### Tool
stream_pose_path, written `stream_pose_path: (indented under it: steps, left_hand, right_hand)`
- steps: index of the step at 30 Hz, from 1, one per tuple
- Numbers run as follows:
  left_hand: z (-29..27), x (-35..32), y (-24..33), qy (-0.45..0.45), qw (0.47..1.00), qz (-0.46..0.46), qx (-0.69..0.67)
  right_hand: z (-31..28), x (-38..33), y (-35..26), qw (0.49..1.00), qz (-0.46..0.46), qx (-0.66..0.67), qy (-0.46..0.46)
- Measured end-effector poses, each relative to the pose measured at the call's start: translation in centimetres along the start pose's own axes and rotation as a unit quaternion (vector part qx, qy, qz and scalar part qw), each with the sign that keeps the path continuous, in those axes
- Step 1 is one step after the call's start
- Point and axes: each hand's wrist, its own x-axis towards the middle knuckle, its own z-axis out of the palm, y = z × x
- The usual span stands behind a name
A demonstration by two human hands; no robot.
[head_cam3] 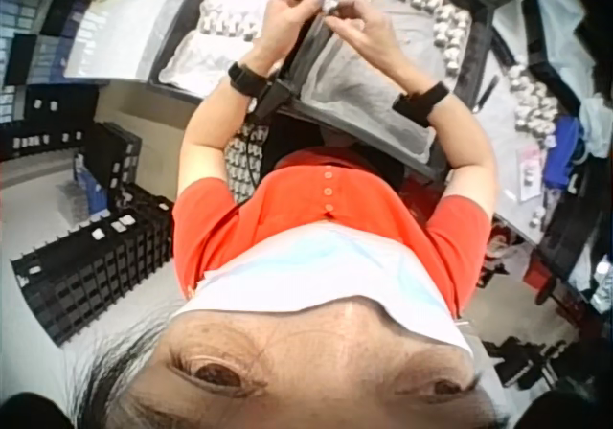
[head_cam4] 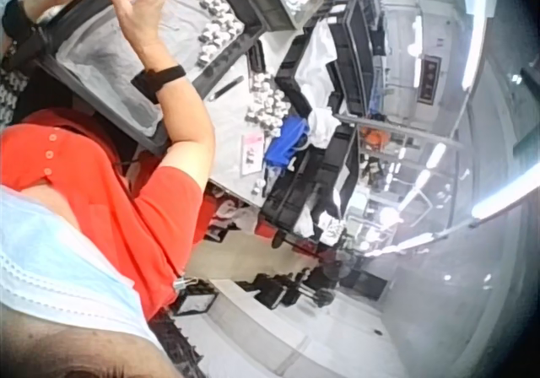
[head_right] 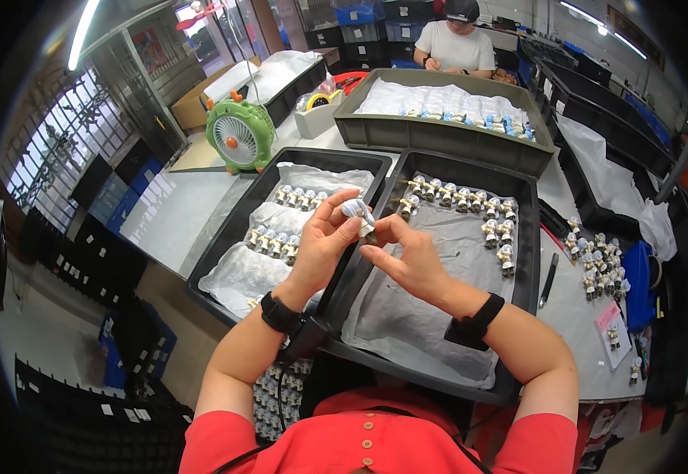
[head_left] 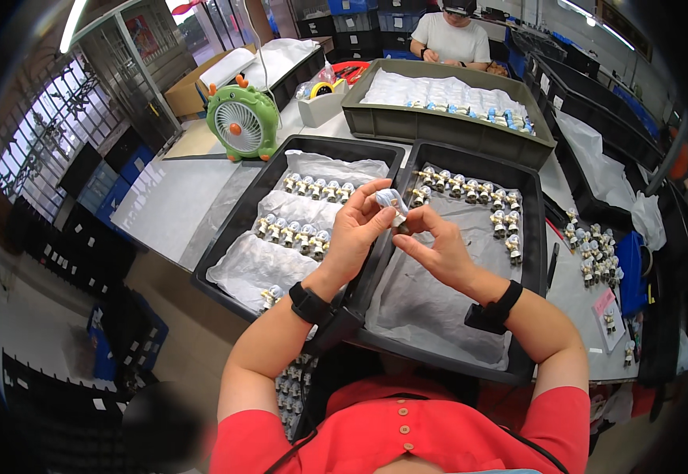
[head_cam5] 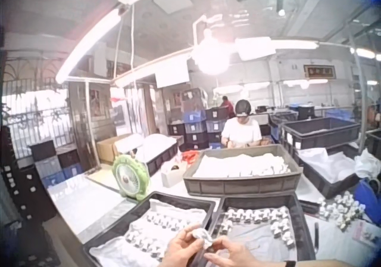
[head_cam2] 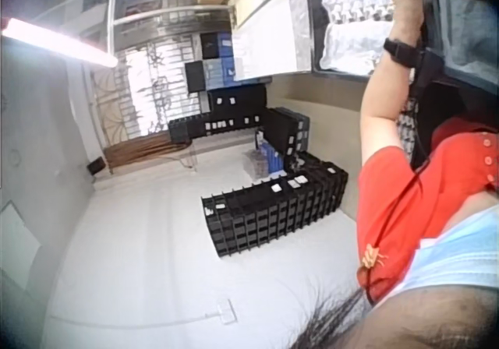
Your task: The person picks up small cylindrical objects from a tray and assembles them by hand. They use a small tool to adjust or secure components on the objects. The person places the finished items into a second tray lined with white paper.
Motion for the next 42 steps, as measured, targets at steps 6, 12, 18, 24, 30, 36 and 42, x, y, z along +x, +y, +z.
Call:
stream_pose_path:
  steps: [6,12,18,24,30,36,42]
  left_hand:
    - [-2.3,0.3,3.6,0.055,0.992,-0.051,0.103]
    - [-10.0,-1.7,9.3,0.029,0.851,-0.145,0.504]
    - [-18.1,-7.6,9.7,0.012,0.687,-0.370,0.626]
    - [-20.2,-9.0,6.3,-0.060,0.669,-0.435,0.600]
    - [-20.7,-7.9,4.3,-0.163,0.560,-0.405,0.704]
    - [-20.3,-9.5,5.6,-0.094,0.676,-0.448,0.577]
    - [-18.7,-7.4,8.3,-0.160,0.594,-0.386,0.687]
  right_hand:
    - [0.1,0.6,0.3,1.000,-0.019,-0.016,0.001]
    - [-1.3,0.6,-0.3,0.999,-0.018,-0.026,0.037]
    - [-1.0,1.0,-0.2,0.998,-0.042,-0.056,0.010]
    - [-1.3,1.1,0.4,0.996,-0.031,-0.081,0.008]
    - [-3.6,2.1,1.4,0.989,-0.021,-0.129,0.063]
    - [-7.2,4.3,3.7,0.979,0.087,-0.171,0.067]
    - [-13.7,2.8,8.9,0.825,0.247,-0.479,-0.169]
